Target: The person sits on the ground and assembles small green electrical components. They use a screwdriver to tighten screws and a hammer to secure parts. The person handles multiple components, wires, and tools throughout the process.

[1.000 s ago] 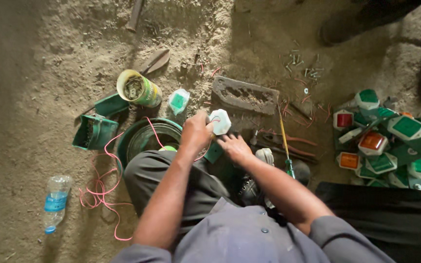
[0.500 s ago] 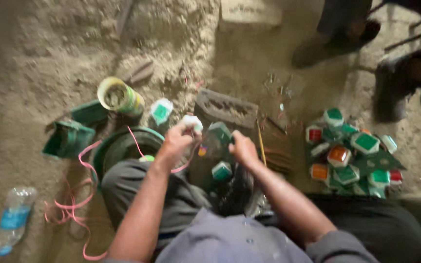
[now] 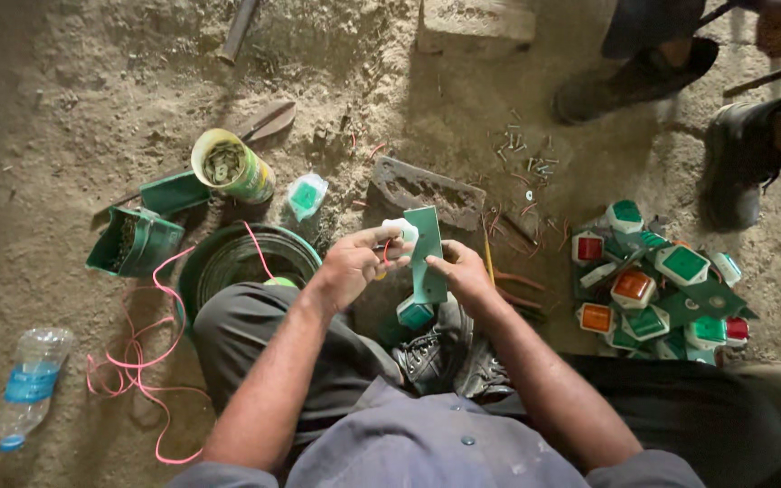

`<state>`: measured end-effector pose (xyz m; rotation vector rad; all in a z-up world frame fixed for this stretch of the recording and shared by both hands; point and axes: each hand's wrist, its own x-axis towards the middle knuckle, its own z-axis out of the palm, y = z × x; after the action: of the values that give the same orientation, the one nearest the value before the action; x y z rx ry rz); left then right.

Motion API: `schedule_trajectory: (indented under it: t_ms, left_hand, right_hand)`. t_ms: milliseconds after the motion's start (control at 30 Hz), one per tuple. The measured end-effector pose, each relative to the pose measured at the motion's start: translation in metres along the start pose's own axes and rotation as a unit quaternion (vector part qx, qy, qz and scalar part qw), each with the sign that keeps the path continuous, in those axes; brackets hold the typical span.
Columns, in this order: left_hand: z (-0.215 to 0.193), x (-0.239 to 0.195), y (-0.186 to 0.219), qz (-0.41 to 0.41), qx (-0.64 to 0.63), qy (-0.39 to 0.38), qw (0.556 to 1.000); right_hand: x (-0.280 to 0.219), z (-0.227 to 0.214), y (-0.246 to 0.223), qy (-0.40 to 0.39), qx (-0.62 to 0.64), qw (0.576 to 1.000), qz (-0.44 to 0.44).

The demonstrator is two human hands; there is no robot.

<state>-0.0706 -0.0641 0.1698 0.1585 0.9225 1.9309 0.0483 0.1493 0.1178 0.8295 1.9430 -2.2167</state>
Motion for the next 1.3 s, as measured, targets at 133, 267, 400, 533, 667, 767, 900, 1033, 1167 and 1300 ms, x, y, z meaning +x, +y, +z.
schedule_trajectory:
  t_ms: [133, 267, 400, 533, 667, 767, 900, 1033, 1167, 1300]
  left_hand:
    - [0.004, 0.005, -0.011, 0.029, 0.132, 0.093, 0.986]
    - [-0.001, 0.007, -0.021, 0.157, 0.455, 0.211, 0.851]
    - [-0.001, 0.003, -0.024, 0.336, 0.557, 0.108, 0.752]
    - [0.011, 0.007, -0.023, 0.047, 0.417, 0.198, 0.886]
    - [0.016, 0.008, -0.021, -0.003, 0.432, 0.22, 0.875]
    - [0.016, 0.009, -0.022, -0.01, 0.466, 0.222, 0.856]
    - [0.013, 0.009, -0.024, 0.054, 0.524, 0.221, 0.821]
    - [0.011, 0.006, -0.026, 0.136, 0.569, 0.227, 0.779]
    - [0.016, 0.003, -0.027, 0.211, 0.629, 0.231, 0.712]
    - [0.022, 0.0, -0.03, 0.233, 0.737, 0.201, 0.602]
  right_hand:
    - [-0.002, 0.001, 0.003, -0.003, 0.009, 1.0, -0.002]
    - [-0.004, 0.003, 0.006, 0.007, -0.013, 1.0, 0.007]
    - [-0.006, 0.005, 0.004, -0.001, -0.012, 1.0, -0.016]
    - [-0.01, 0.007, -0.003, -0.007, -0.023, 1.0, -0.02]
    - [-0.014, 0.012, -0.007, -0.021, -0.021, 0.999, -0.029]
    - [-0.016, 0.012, -0.01, -0.034, -0.034, 0.998, -0.038]
    - [-0.015, 0.013, -0.009, -0.027, -0.036, 0.999, -0.027]
    - [-0.011, 0.012, 0.0, -0.026, -0.049, 0.998, -0.036]
    - [-0.007, 0.011, 0.011, -0.041, -0.058, 0.996, -0.054]
    - [-0.004, 0.011, 0.019, -0.048, -0.056, 0.995, -0.064]
